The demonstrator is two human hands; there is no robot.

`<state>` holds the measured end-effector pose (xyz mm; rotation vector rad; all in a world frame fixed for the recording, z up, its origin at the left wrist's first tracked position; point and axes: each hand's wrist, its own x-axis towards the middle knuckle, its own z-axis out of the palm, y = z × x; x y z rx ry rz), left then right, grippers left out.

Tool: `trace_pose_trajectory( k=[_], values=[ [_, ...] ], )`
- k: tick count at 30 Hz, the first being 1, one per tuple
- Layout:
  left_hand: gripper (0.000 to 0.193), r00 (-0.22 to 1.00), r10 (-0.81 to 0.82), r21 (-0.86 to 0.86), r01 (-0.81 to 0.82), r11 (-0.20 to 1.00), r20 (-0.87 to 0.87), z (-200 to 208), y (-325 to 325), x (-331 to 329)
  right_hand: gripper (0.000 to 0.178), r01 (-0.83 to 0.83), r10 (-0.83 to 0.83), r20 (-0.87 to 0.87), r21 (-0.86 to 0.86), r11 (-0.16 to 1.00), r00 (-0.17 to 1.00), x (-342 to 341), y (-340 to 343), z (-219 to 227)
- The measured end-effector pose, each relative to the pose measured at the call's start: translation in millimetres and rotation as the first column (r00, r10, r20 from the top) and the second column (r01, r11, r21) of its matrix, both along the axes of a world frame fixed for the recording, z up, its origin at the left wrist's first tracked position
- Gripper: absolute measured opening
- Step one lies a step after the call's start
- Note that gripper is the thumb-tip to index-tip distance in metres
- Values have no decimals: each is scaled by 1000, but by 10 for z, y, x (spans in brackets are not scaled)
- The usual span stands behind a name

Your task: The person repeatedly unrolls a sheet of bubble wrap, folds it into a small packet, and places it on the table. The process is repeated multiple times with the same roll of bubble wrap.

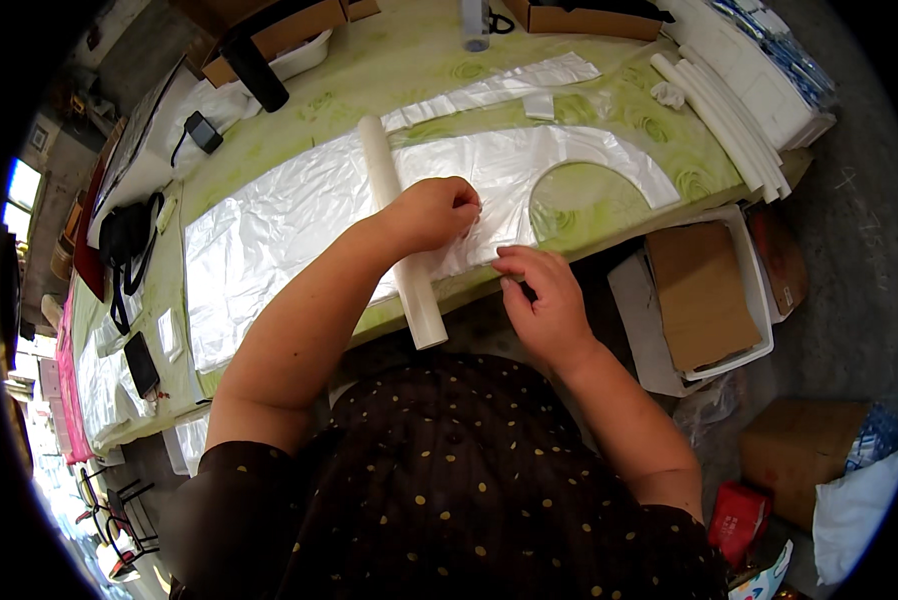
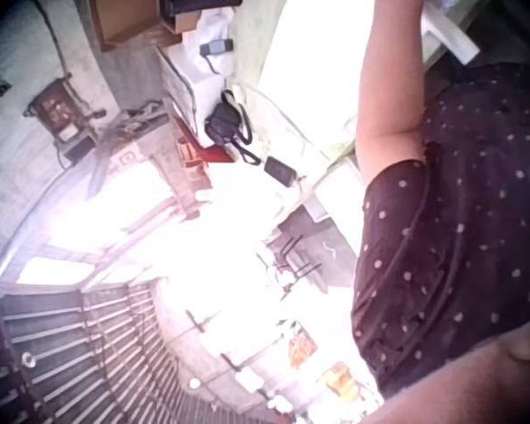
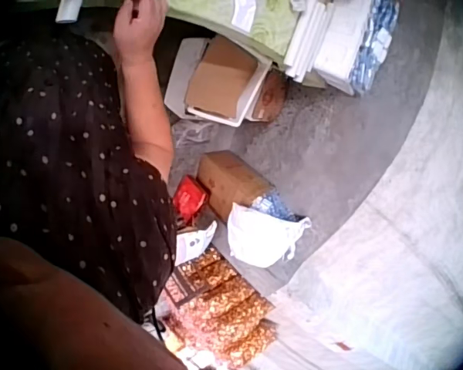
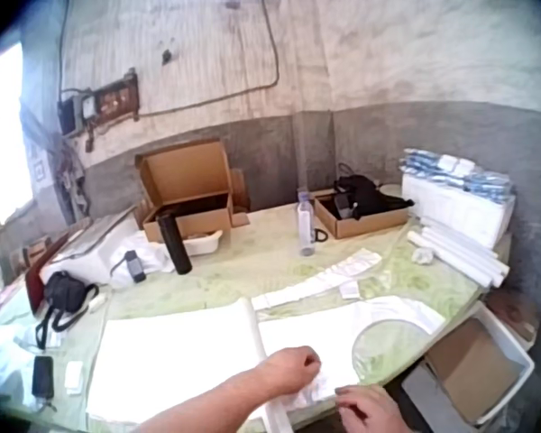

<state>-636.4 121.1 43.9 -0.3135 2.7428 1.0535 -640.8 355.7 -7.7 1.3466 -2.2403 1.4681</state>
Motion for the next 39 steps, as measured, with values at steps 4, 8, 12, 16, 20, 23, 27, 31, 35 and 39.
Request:
trace_pose_trajectory(
  k=[4,8,12,16,20,23,27,31,35,39],
  values=[
    [29,1000,17,22,-17,1000,-20,-1,19,12,30,117,-71,-183,255,960,981,-478,-300,100],
    [30,998,-52,7,53,999,-29,45,91,18,49,437,-322,-338,353,827,884,-1170,-613,-161],
    [39,988,63,184,-36,982,-143,-114,65,23,68,525,-429,-336,286,801,838,-1224,-761,-67],
    [52,903,410,575,-269,773,-128,6,149,-347,70,382,-226,-579,162,910,784,-1172,-652,-103],
    [40,875,476,736,-376,563,83,-2,94,-654,64,172,-92,-455,138,975,886,-1237,-697,-130],
    [24,824,562,842,-353,409,72,-21,14,-600,64,306,-274,-189,165,938,943,-1320,-707,-153],
    [21,757,653,931,-239,275,1,354,-319,-34,70,504,-421,424,-101,858,802,-1530,-682,-226],
    [35,529,847,910,-329,254,-45,373,-1014,783,65,545,-330,587,-233,805,739,-1643,-559,-326],
    [43,442,897,599,-727,335,35,-40,-1535,1445,55,459,-283,546,-217,862,789,-1667,-571,-403],
    [40,467,790,205,-794,573,-398,-489,-1779,1716,46,444,-293,519,-192,875,803,-1643,-611,-421]
  ],
)
